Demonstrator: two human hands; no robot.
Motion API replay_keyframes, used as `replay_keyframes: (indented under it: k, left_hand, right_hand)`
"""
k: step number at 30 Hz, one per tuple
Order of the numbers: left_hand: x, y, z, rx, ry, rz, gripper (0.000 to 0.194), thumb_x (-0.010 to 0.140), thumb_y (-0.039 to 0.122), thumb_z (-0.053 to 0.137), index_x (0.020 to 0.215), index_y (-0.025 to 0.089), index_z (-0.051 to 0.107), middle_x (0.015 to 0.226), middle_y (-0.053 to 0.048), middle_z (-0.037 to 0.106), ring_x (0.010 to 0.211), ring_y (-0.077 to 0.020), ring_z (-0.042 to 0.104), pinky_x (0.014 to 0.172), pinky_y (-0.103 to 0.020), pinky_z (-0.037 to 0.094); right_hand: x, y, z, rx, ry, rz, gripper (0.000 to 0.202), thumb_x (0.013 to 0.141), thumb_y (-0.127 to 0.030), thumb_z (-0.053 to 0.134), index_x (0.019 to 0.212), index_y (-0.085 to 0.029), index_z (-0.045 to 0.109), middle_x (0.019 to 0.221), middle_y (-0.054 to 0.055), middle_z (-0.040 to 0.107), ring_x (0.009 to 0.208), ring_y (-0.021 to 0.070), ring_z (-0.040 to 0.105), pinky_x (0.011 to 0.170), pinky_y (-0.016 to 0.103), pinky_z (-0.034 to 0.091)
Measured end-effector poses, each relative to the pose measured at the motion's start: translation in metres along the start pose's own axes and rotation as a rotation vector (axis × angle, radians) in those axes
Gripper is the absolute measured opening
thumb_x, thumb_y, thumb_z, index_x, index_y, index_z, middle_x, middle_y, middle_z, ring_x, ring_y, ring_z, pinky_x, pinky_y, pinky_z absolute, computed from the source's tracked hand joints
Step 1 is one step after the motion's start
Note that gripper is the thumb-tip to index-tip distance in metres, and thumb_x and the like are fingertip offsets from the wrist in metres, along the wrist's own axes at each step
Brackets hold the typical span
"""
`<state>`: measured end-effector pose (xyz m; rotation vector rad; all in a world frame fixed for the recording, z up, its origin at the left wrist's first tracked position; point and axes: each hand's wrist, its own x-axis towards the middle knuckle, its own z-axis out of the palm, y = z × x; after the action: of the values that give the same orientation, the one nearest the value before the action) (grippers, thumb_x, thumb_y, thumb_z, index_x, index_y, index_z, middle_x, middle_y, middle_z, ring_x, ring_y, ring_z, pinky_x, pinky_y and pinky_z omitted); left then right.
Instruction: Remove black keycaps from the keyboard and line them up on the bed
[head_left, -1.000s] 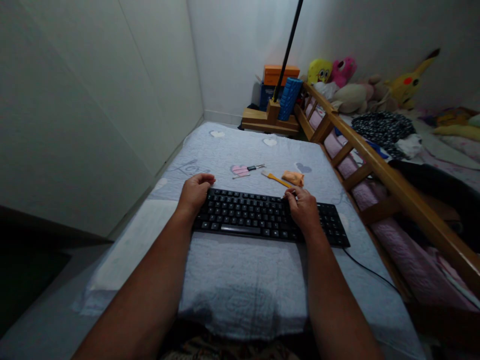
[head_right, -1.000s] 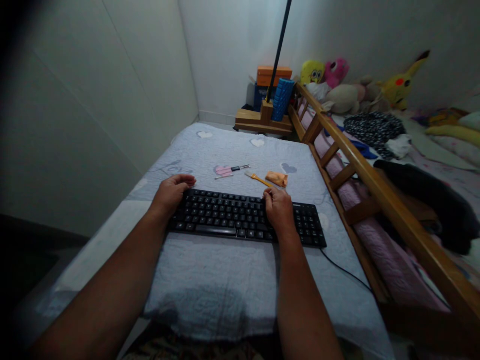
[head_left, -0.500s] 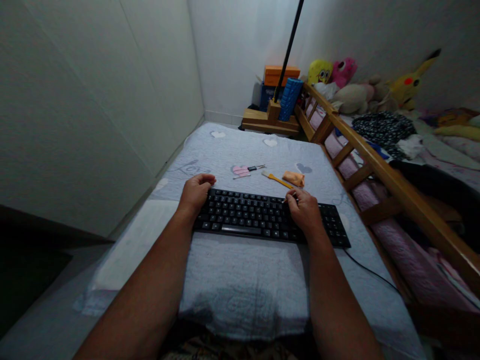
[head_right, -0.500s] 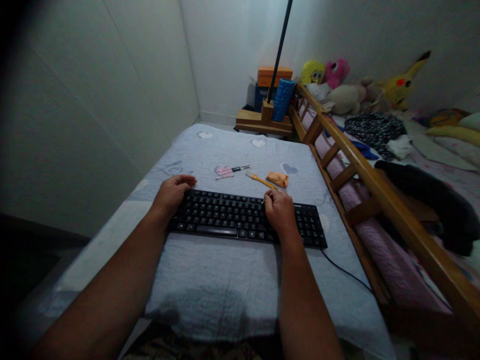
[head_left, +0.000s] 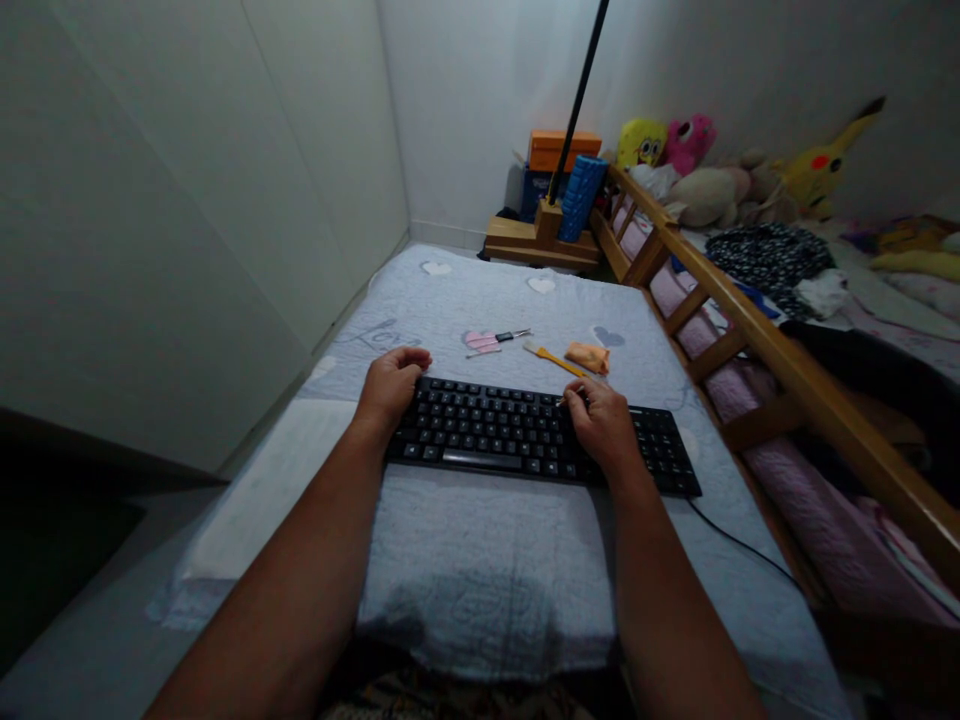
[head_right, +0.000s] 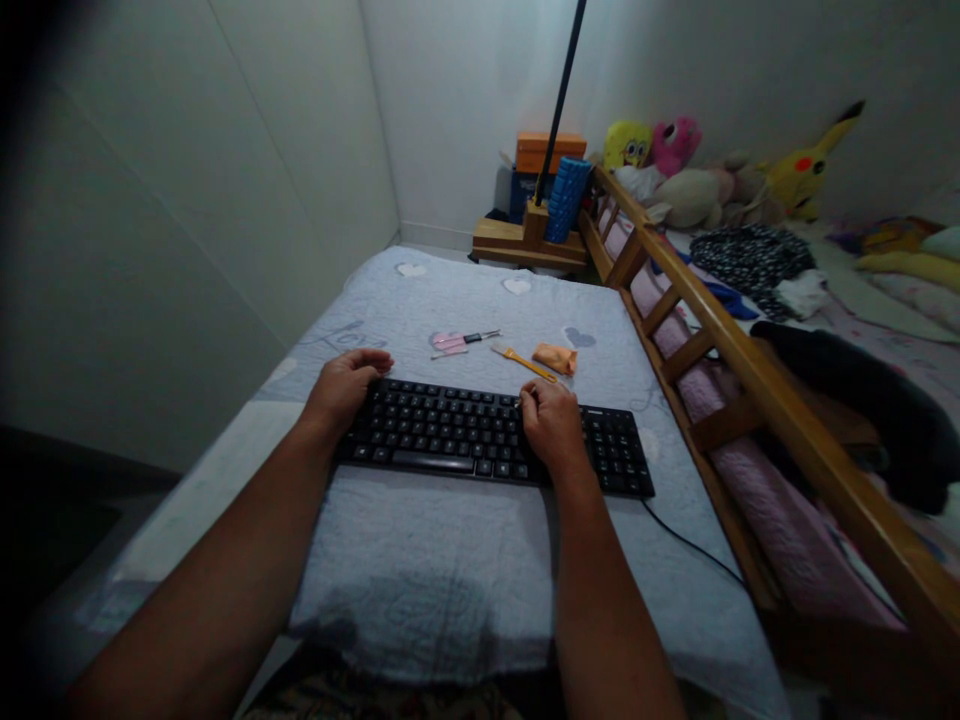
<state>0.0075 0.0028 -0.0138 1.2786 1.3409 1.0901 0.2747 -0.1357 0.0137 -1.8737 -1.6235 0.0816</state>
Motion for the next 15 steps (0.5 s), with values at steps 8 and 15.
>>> replay_keyframes:
  k: [8,15]
  left_hand:
    - [-0.001,0.002,0.0,0.018,0.001,0.004,0.029,0.058,0.014,0.054,0.084,0.017,0.069,0.092,-0.005,0.073,0.092,-0.0213,0.067,0.095,-0.037,0.048]
    - [-0.001,0.001,0.0,0.023,0.002,0.006,0.029,0.058,0.013,0.053,0.083,0.017,0.069,0.091,-0.005,0.073,0.092,-0.0216,0.066,0.095,-0.037,0.048]
  right_hand:
    - [0.0,0.001,-0.001,0.0,-0.001,0.005,0.02,0.085,-0.024,0.046,0.074,-0.02,0.062,0.079,0.008,0.068,0.079,0.0236,0.062,0.076,0.034,0.042]
    - [0.0,0.01,-0.004,-0.011,0.023,0.055,0.021,0.085,-0.025,0.046,0.073,-0.02,0.063,0.079,0.009,0.069,0.079,0.0241,0.063,0.076,0.034,0.043]
